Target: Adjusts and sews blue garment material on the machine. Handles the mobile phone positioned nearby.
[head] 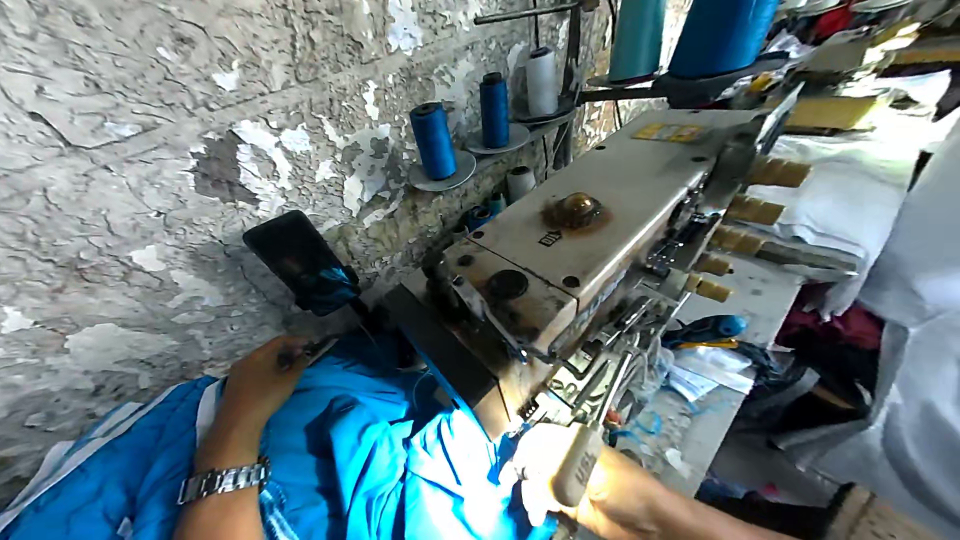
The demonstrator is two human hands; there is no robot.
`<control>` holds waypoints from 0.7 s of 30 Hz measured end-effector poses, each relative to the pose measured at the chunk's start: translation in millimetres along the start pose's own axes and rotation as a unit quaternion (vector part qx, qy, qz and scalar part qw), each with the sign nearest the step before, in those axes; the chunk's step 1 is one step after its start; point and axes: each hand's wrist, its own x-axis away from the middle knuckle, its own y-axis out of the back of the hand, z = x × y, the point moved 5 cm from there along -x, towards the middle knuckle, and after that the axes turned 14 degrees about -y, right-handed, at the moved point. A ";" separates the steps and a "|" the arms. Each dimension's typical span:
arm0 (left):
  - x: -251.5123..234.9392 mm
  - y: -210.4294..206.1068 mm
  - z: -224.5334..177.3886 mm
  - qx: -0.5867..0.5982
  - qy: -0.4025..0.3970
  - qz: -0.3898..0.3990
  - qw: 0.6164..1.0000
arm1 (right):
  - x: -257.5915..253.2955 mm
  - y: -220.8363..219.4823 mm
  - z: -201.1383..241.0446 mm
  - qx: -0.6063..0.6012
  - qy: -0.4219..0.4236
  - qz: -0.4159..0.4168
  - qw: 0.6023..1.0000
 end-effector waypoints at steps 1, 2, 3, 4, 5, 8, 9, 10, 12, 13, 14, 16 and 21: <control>-0.2 -0.2 0.5 0.000 0.000 0.001 1.000 | -0.4 0.5 -0.3 0.003 0.003 0.000 1.000; -0.1 0.0 0.7 0.000 0.000 0.000 1.000 | -1.0 1.4 -1.1 0.005 0.002 -0.001 1.000; 0.1 0.2 0.9 0.000 0.001 -0.001 1.000 | -1.7 2.6 -2.2 0.005 0.000 -0.001 1.000; 0.2 0.3 1.4 0.000 0.002 -0.001 1.000 | -2.6 4.1 -3.3 0.002 -0.001 0.001 1.000; 0.3 0.3 2.0 -0.001 0.000 -0.002 1.000 | -3.2 5.1 -4.1 -0.003 -0.003 0.003 1.000; 0.0 -0.2 2.5 -0.003 -0.007 -0.001 1.000 | -2.1 3.9 -4.3 -0.010 -0.002 -0.001 1.000; -0.2 -0.4 2.2 -0.002 -0.009 -0.001 1.000 | -0.3 1.6 -3.3 -0.011 0.004 -0.006 1.000; -0.2 -0.4 1.7 -0.001 -0.009 0.000 1.000 | 0.4 0.1 -3.0 -0.014 0.009 -0.010 1.000; 0.3 0.0 0.5 0.001 -0.006 0.001 1.000 | 0.4 -0.4 -3.0 -0.021 0.011 -0.015 1.000; 0.6 0.6 -0.3 -0.001 -0.005 0.000 1.000 | 0.0 -0.2 -3.0 -0.024 0.009 -0.017 1.000; 0.7 0.8 -0.8 -0.003 -0.003 0.001 1.000 | -0.4 0.1 -3.2 -0.029 0.006 -0.019 0.999; 0.7 0.5 -0.4 -0.005 -0.003 0.001 1.000 | -0.3 -0.1 -3.1 -0.038 0.001 -0.025 0.999; 0.8 0.3 -0.6 -0.007 -0.003 0.000 1.000 | 0.6 -1.8 -3.4 -0.050 0.001 -0.038 0.998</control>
